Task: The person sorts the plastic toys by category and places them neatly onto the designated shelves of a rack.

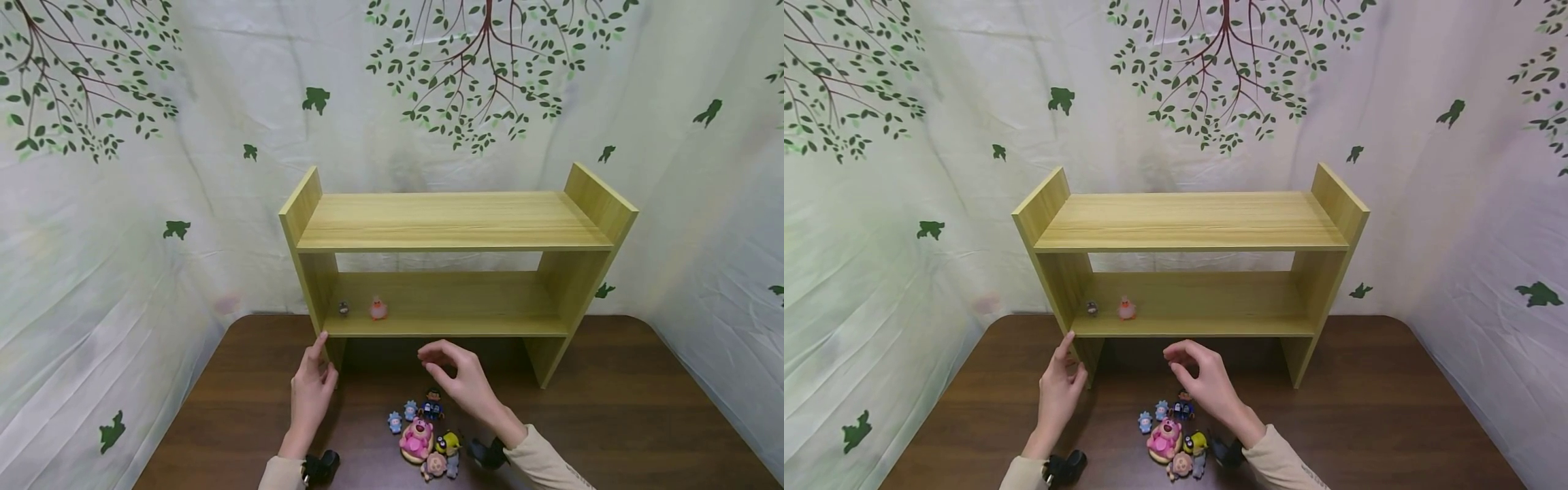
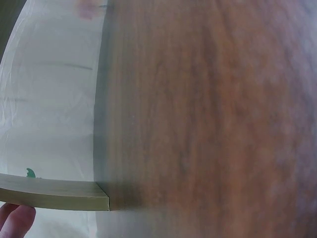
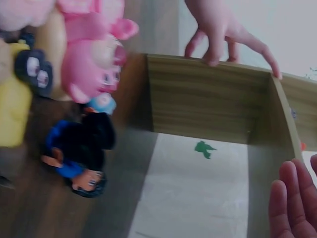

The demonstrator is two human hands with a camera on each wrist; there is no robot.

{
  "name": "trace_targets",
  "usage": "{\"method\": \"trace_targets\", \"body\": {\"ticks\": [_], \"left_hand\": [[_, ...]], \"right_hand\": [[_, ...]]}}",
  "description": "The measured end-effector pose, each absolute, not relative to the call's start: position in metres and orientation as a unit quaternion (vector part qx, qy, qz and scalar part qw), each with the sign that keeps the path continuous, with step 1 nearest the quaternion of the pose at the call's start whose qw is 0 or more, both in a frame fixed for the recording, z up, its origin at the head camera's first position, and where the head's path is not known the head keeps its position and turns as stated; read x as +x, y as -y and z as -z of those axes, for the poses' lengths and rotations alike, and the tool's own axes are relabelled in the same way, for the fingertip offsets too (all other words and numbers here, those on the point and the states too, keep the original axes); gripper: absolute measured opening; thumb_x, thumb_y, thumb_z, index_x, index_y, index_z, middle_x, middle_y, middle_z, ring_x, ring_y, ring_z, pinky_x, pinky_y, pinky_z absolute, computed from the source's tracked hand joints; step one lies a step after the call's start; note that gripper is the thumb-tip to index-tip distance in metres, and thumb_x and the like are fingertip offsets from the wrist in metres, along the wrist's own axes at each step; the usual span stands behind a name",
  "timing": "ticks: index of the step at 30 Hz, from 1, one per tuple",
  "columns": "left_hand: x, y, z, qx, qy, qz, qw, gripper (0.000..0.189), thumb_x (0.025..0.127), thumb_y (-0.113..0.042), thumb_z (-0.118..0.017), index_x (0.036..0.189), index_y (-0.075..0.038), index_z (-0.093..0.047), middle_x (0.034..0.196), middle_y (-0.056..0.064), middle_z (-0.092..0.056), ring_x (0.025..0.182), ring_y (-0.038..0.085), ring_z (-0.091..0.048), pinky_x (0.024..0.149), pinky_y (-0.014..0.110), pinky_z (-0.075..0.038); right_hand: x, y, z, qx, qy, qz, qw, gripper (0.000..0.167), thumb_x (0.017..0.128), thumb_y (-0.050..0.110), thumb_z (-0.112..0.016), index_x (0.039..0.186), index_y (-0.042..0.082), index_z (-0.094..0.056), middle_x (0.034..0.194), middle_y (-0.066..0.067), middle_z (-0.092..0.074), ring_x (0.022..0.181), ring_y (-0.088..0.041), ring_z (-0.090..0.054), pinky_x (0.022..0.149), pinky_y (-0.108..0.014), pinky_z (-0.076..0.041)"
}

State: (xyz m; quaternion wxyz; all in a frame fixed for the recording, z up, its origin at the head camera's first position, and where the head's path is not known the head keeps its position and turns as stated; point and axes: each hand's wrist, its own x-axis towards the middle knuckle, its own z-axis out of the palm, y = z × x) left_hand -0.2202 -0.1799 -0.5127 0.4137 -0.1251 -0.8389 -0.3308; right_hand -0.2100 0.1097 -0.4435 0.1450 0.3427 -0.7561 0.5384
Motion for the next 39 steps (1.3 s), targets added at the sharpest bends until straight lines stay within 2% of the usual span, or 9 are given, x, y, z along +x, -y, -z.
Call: {"method": "trace_targets", "body": {"ticks": [5, 8, 12, 15, 18, 24, 31, 39], "left_hand": [[-0.219, 0.18, 0.512, -0.133, 0.838, 0.331, 0.413, 0.08, 0.074, 0.017, -0.06, 0.142, -0.02, -0.04, 0.086, 0.008, -0.05, 0.064, 0.02, -0.05, 0.049, 0.023, -0.044], [-0.22, 0.18, 0.511, -0.136, 0.837, 0.329, 0.416, 0.078, 0.075, 0.015, -0.059, 0.142, -0.02, -0.04, 0.086, 0.009, -0.049, 0.064, 0.02, -0.049, 0.048, 0.024, -0.043], [-0.22, 0.18, 0.51, -0.134, 0.836, 0.326, 0.421, 0.079, 0.074, 0.017, -0.06, 0.141, -0.02, -0.04, 0.084, 0.008, -0.049, 0.063, 0.019, -0.048, 0.048, 0.025, -0.043], [-0.22, 0.179, 0.51, -0.131, 0.836, 0.325, 0.423, 0.081, 0.073, 0.02, -0.061, 0.141, -0.02, -0.04, 0.083, 0.009, -0.048, 0.062, 0.019, -0.048, 0.047, 0.025, -0.043], [-0.22, 0.179, 0.51, -0.13, 0.836, 0.324, 0.424, 0.082, 0.073, 0.02, -0.061, 0.141, -0.019, -0.041, 0.082, 0.009, -0.048, 0.061, 0.018, -0.046, 0.047, 0.025, -0.043], [-0.219, 0.179, 0.51, -0.129, 0.836, 0.324, 0.423, 0.082, 0.073, 0.02, -0.062, 0.141, -0.02, -0.041, 0.083, 0.008, -0.048, 0.061, 0.016, -0.047, 0.047, 0.025, -0.042], [-0.22, 0.179, 0.51, -0.129, 0.836, 0.323, 0.424, 0.082, 0.073, 0.02, -0.062, 0.141, -0.02, -0.041, 0.082, 0.009, -0.048, 0.061, 0.017, -0.048, 0.047, 0.025, -0.043], [-0.22, 0.179, 0.511, -0.129, 0.837, 0.323, 0.422, 0.083, 0.071, 0.019, -0.062, 0.141, -0.02, -0.04, 0.083, 0.008, -0.048, 0.061, 0.015, -0.048, 0.047, 0.025, -0.042]], "right_hand": [[-0.204, -0.112, 0.454, 0.333, 0.778, -0.522, 0.106, 0.024, 0.088, -0.002, -0.064, 0.11, 0.008, -0.064, 0.104, -0.003, -0.065, 0.089, -0.015, -0.063, 0.075, -0.035, -0.053], [-0.199, -0.113, 0.456, 0.33, 0.79, -0.51, 0.086, 0.026, 0.087, -0.004, -0.065, 0.112, 0.006, -0.063, 0.103, -0.006, -0.065, 0.089, -0.021, -0.063, 0.075, -0.035, -0.053], [-0.193, -0.112, 0.453, 0.325, 0.796, -0.506, 0.059, 0.028, 0.085, -0.007, -0.065, 0.112, 0.0, -0.062, 0.105, -0.012, -0.064, 0.091, -0.031, -0.062, 0.077, -0.041, -0.052], [-0.191, -0.114, 0.458, 0.314, 0.806, -0.5, 0.042, 0.029, 0.086, -0.006, -0.065, 0.113, 0.002, -0.062, 0.108, -0.01, -0.063, 0.097, -0.027, -0.061, 0.081, -0.046, -0.05], [-0.195, -0.116, 0.471, 0.307, 0.816, -0.489, 0.032, 0.031, 0.087, -0.003, -0.066, 0.115, 0.008, -0.062, 0.111, -0.007, -0.063, 0.101, -0.025, -0.06, 0.084, -0.045, -0.049], [-0.199, -0.121, 0.488, 0.306, 0.821, -0.482, 0.01, 0.033, 0.087, 0.0, -0.066, 0.117, 0.014, -0.062, 0.113, -0.009, -0.061, 0.104, -0.029, -0.058, 0.087, -0.047, -0.047], [-0.2, -0.122, 0.496, 0.293, 0.841, -0.455, -0.014, 0.032, 0.086, 0.005, -0.068, 0.118, 0.007, -0.061, 0.115, -0.002, -0.057, 0.106, -0.028, -0.056, 0.089, -0.048, -0.046], [-0.201, -0.125, 0.504, 0.289, 0.854, -0.432, -0.022, 0.034, 0.085, 0.009, -0.07, 0.118, 0.008, -0.061, 0.118, -0.002, -0.054, 0.108, -0.029, -0.054, 0.087, -0.05, -0.044]]}}
